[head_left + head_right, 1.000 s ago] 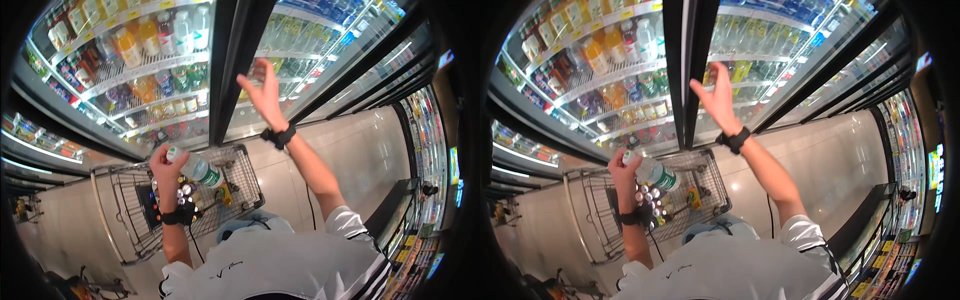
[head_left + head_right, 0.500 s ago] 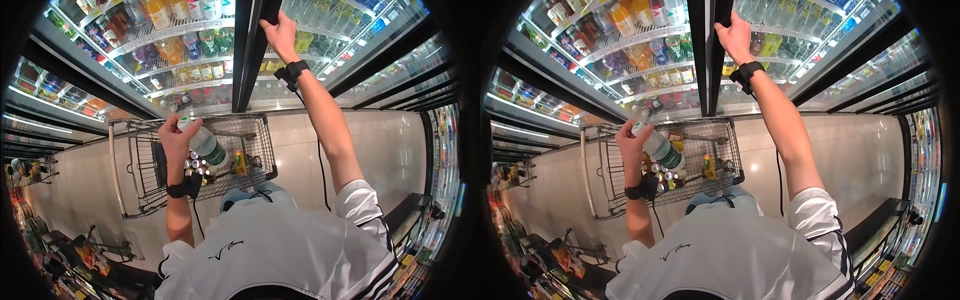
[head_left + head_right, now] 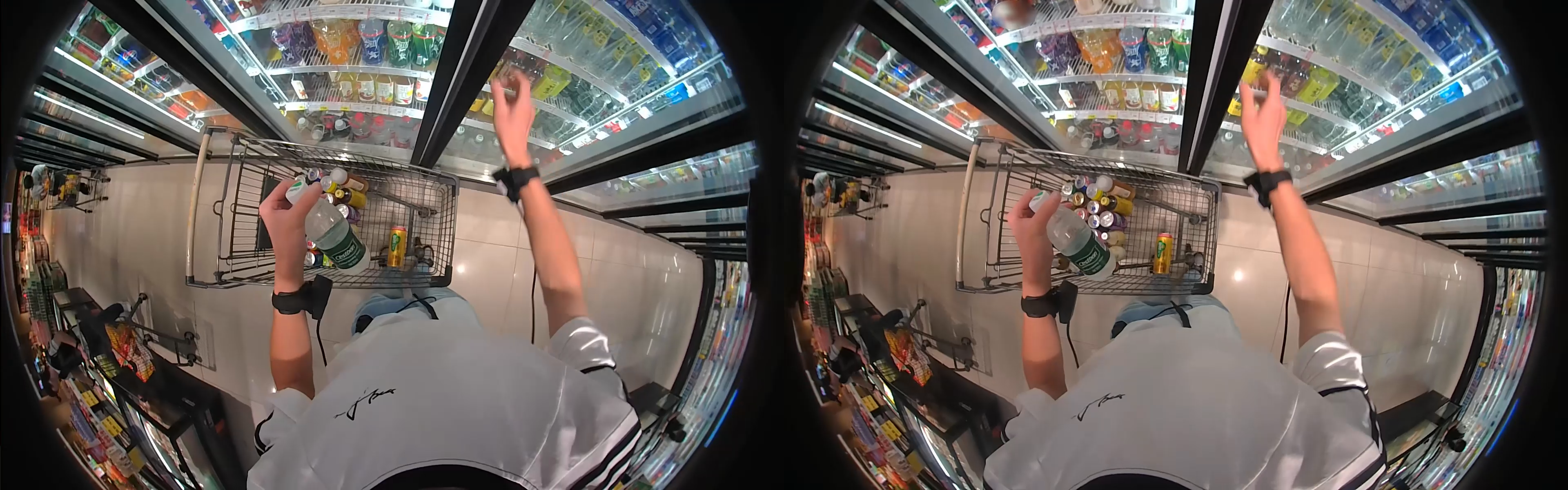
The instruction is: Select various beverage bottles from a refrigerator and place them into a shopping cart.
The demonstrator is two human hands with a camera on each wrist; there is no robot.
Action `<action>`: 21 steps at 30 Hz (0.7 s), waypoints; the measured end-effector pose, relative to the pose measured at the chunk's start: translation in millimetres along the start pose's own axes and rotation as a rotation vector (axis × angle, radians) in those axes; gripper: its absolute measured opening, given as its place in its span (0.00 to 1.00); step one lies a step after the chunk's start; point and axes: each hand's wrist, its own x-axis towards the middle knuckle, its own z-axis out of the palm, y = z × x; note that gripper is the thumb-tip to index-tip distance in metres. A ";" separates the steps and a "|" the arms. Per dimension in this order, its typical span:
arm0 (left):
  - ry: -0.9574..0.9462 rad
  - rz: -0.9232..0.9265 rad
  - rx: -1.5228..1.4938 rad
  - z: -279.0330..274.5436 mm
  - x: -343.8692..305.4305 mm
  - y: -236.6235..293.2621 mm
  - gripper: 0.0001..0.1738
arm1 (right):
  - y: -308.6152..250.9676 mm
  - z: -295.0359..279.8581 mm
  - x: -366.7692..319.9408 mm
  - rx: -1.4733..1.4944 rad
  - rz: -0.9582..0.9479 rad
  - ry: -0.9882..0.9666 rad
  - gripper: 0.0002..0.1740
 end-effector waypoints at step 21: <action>-0.130 -0.168 0.036 26.8 57.4 -50.4 0.03 | 174.8 40.6 -388.3 -0.269 0.838 -0.834 0.44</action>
